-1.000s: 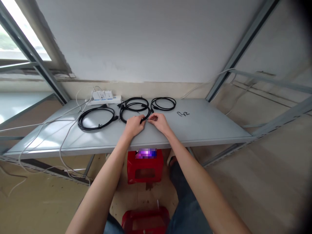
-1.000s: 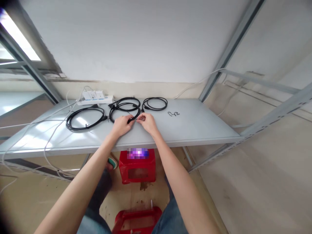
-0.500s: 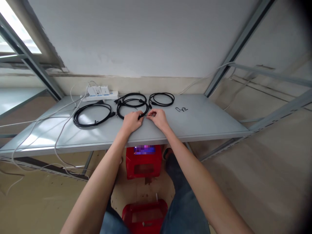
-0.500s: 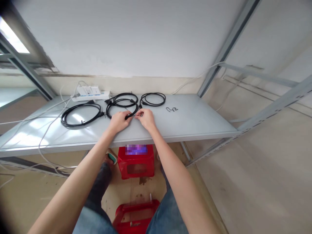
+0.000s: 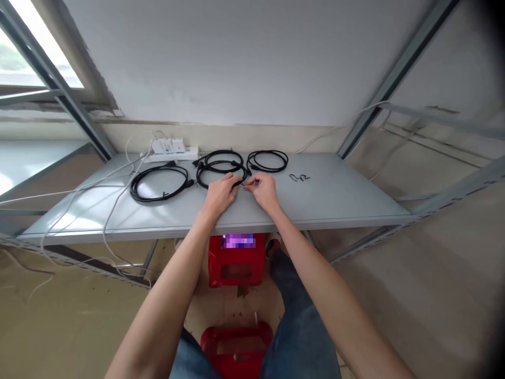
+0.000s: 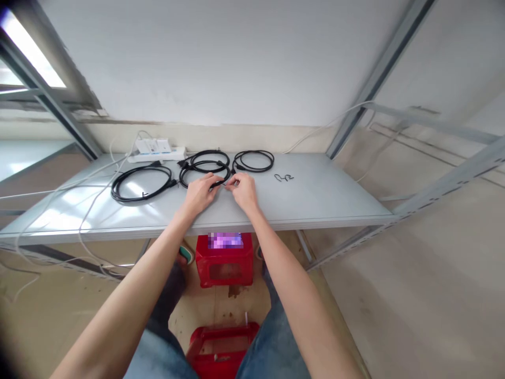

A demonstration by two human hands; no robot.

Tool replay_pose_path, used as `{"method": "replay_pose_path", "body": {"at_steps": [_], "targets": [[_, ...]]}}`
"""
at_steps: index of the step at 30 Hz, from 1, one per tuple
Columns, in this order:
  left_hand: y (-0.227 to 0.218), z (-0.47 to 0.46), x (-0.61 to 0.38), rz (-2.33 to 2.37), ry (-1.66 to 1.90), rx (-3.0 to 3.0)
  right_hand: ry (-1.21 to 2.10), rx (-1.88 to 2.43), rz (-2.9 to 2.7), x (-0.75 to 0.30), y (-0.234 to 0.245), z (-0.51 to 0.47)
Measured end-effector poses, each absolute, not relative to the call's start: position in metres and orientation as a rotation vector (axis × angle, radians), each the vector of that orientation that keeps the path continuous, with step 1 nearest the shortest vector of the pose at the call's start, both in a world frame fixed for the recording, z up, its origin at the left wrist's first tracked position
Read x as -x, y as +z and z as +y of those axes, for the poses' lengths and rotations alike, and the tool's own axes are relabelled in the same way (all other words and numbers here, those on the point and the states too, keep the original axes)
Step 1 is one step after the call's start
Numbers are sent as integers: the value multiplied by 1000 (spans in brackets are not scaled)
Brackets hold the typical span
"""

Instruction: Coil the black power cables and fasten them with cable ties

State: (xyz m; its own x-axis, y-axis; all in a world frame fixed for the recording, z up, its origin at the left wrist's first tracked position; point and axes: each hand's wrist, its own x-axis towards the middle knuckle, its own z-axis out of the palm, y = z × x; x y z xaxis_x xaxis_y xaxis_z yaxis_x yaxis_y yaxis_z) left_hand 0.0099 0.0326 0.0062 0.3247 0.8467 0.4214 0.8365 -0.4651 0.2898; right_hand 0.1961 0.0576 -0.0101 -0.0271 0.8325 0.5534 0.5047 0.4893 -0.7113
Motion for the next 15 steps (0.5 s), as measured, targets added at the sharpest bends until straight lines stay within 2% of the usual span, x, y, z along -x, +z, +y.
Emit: {"method": "replay_pose_path", "body": {"at_steps": [9,15], "targets": [[0,38,-7,1600,1012,-2481,6,1075,-1828,-184,-7,41],[-1,40,-6,1603,1098,-2422,160,1030,-1800,-186,-7,43]]}}
